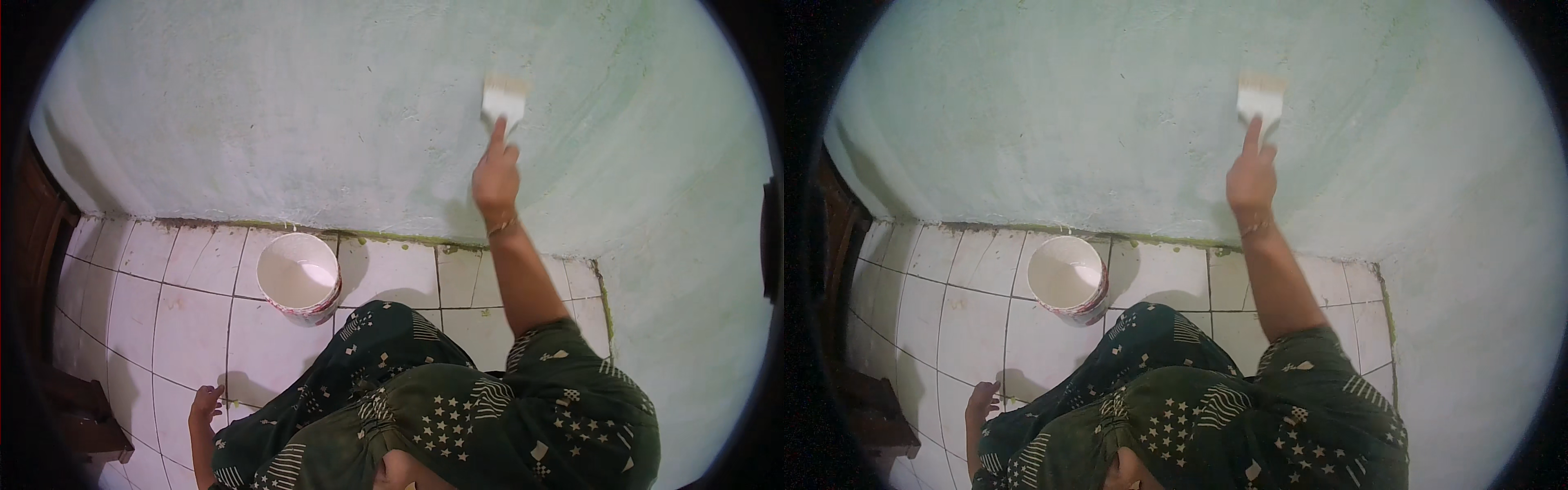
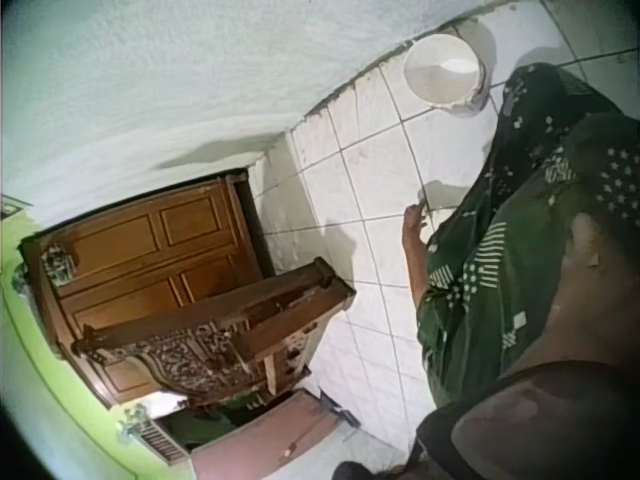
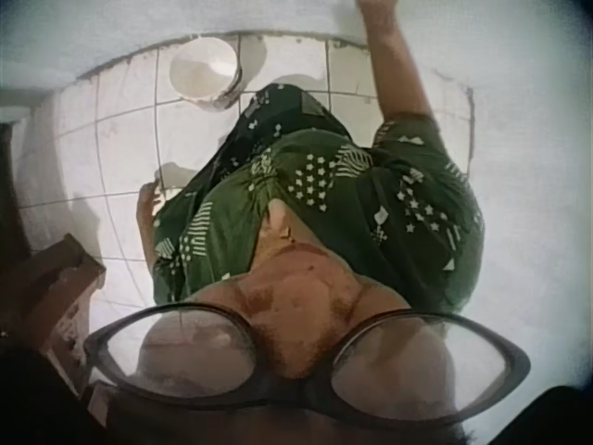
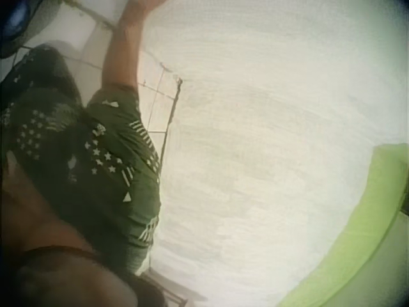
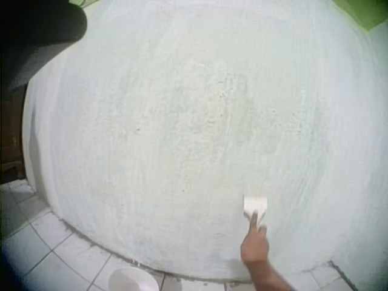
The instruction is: The person paints a wall using a paintbrush, periodically dipping the brush into a paint bucket.
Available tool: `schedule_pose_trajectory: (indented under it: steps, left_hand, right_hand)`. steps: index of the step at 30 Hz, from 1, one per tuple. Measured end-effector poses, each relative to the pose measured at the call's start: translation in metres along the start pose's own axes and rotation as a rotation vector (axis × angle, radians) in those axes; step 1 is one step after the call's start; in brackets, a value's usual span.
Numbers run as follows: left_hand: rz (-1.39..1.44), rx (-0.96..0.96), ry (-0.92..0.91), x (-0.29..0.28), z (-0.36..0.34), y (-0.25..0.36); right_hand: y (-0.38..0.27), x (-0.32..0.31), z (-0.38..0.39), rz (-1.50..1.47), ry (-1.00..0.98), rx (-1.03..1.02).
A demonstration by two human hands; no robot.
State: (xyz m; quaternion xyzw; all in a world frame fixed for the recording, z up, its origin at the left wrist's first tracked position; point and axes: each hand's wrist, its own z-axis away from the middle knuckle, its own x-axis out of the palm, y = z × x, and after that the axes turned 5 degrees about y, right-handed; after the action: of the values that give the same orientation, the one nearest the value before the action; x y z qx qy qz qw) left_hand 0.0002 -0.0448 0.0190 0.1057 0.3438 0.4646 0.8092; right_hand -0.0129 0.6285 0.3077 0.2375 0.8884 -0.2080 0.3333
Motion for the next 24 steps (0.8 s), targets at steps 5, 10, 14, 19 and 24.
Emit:
schedule_pose_trajectory:
  steps: [5, 10, 14, 19, 24]
  left_hand:
    - [0.041, -0.043, -0.01, -0.008, 0.005, -0.013]
    - [0.054, -0.011, 0.02, -0.011, 0.005, -0.013]
    - [0.035, 0.042, 0.076, -0.01, -0.02, -0.011]
    - [0.038, 0.055, 0.145, -0.014, -0.022, -0.03]
    - [0.013, 0.021, 0.156, -0.013, -0.026, -0.025]
  right_hand:
    - [0.025, 0.035, 0.083, -0.001, -0.272, -0.039]
    - [0.047, 0.029, 0.09, -0.114, -0.65, 0.059]
    - [0.086, 0.031, 0.04, -0.299, -0.779, 0.12]
    - [0.012, -0.1, -0.047, -0.339, -0.418, 0.076]
    - [0.007, -0.131, -0.11, -0.389, 0.294, -0.276]
